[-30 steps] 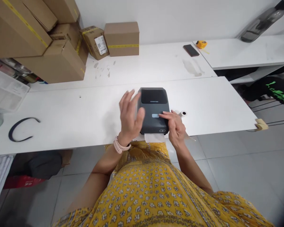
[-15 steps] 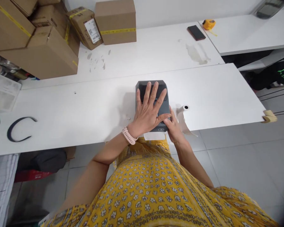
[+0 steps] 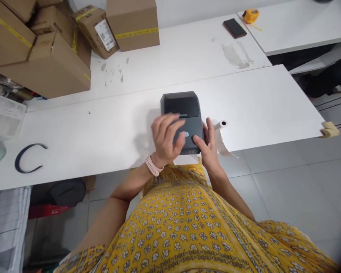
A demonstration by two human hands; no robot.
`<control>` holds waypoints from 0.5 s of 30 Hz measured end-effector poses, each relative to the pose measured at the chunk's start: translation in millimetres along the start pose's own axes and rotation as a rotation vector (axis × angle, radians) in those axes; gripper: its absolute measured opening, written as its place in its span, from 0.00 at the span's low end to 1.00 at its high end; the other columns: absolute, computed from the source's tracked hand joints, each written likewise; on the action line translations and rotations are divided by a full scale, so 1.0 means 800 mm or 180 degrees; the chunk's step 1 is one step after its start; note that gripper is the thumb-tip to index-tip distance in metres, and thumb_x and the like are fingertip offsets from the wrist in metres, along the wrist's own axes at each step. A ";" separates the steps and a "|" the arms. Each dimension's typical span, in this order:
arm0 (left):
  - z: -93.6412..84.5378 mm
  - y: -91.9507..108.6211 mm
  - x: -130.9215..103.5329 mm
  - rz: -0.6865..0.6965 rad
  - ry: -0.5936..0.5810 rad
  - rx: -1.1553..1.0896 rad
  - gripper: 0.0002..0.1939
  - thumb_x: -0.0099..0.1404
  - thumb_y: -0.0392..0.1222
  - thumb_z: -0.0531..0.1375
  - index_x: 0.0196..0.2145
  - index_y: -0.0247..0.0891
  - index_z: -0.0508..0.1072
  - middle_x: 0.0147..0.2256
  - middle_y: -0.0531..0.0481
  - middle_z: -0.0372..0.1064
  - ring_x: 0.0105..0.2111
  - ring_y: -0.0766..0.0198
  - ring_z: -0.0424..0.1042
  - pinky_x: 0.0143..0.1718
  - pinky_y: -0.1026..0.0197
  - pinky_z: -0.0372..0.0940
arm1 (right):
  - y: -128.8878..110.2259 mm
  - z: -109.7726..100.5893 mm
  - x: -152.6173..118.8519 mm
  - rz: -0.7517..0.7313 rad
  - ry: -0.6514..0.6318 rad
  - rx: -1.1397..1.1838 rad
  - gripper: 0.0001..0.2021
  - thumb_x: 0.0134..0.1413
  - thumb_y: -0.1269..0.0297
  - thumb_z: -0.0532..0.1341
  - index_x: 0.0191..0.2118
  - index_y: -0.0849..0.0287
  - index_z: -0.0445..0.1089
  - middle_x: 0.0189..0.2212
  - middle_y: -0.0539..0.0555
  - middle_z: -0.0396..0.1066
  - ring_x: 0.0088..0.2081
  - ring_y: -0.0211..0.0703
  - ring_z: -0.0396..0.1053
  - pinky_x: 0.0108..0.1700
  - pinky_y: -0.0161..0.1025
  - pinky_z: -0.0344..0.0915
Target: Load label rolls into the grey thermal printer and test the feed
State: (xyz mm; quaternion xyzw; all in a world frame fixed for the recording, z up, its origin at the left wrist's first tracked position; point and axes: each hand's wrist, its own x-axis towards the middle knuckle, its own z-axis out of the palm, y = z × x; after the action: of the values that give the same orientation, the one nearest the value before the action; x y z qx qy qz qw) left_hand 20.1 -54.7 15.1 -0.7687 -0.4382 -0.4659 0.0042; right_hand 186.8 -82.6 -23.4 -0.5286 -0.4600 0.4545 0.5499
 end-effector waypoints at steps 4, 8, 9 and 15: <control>-0.041 0.005 -0.095 -0.0745 -0.0477 -0.1131 0.25 0.75 0.49 0.52 0.19 0.41 0.65 0.17 0.52 0.63 0.21 0.64 0.62 0.28 0.57 0.60 | 0.004 0.004 -0.012 -0.0502 0.0122 -0.0372 0.35 0.68 0.46 0.57 0.75 0.34 0.44 0.77 0.49 0.46 0.77 0.55 0.46 0.76 0.67 0.51; -0.058 0.018 -0.123 -0.1886 -0.2062 -0.2144 0.27 0.73 0.59 0.55 0.23 0.38 0.73 0.19 0.53 0.65 0.19 0.68 0.60 0.23 0.62 0.55 | 0.012 -0.002 -0.021 -0.0751 0.0022 -0.0713 0.34 0.70 0.43 0.53 0.76 0.36 0.44 0.77 0.50 0.47 0.77 0.57 0.47 0.76 0.65 0.50; -0.056 0.021 -0.117 -0.2283 -0.2359 -0.2462 0.26 0.71 0.61 0.56 0.27 0.37 0.77 0.20 0.53 0.66 0.20 0.69 0.60 0.23 0.63 0.55 | 0.012 -0.002 -0.023 -0.0836 0.0036 -0.0801 0.34 0.70 0.42 0.52 0.76 0.37 0.43 0.77 0.50 0.47 0.77 0.58 0.48 0.76 0.66 0.50; -0.016 0.042 -0.081 -0.3540 -0.2241 -0.3460 0.31 0.66 0.69 0.59 0.30 0.35 0.76 0.18 0.57 0.60 0.18 0.73 0.54 0.22 0.64 0.49 | 0.004 0.001 -0.029 -0.1222 0.0090 -0.1341 0.30 0.71 0.44 0.50 0.75 0.34 0.47 0.77 0.49 0.47 0.77 0.58 0.46 0.76 0.69 0.46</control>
State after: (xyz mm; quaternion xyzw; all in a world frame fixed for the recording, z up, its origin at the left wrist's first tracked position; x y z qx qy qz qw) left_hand 21.6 -123.8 -10.6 -0.4370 -0.4432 -0.2797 -0.7310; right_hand 182.3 -105.6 -26.9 -0.5407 -0.6283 0.2291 0.5103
